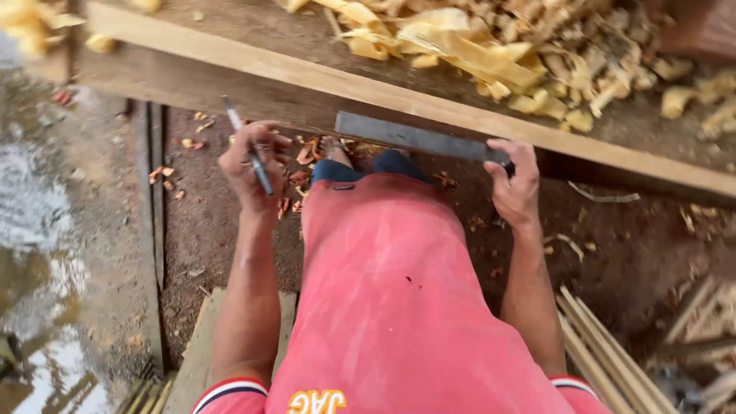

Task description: The person measures and marks a long wooden plank using a metal ruler and a black marker. They repeatedly position the ruler along the plank's length and draw lines to indicate measurements.

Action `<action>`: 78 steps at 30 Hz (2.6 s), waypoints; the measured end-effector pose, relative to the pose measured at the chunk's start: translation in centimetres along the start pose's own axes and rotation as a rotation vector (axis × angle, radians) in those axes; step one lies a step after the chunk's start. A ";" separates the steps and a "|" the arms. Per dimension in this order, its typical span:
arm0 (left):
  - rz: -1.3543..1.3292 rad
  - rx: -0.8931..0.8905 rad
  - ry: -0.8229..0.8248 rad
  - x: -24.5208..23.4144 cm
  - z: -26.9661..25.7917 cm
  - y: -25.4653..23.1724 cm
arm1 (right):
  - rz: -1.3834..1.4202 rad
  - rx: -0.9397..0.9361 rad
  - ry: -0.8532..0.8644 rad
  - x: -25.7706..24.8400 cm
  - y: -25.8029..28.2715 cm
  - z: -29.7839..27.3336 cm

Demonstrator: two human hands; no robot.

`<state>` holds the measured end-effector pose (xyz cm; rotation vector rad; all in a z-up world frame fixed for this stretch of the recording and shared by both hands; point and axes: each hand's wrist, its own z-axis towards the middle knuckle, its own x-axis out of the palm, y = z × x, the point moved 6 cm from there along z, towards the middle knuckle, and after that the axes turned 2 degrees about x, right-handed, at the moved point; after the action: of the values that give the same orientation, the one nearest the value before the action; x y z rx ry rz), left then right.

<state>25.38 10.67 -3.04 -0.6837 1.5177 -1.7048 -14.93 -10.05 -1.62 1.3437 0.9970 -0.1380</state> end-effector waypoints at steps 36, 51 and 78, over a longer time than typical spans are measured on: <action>0.369 0.097 -0.331 -5.6 5.9 -0.5 | 0.017 0.234 0.040 -9.6 -7.4 -0.1; 0.498 0.085 -0.159 -12.9 24.9 7.3 | -0.307 0.233 0.022 -7.0 -6.0 -1.3; 0.468 0.316 -0.011 -17.7 22.3 15.9 | -0.138 0.532 -0.113 -6.1 -5.6 -0.2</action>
<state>56.25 11.43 -13.70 -0.1542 1.2389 -1.5201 -22.10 -14.13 -1.72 1.7224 0.9942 -0.6113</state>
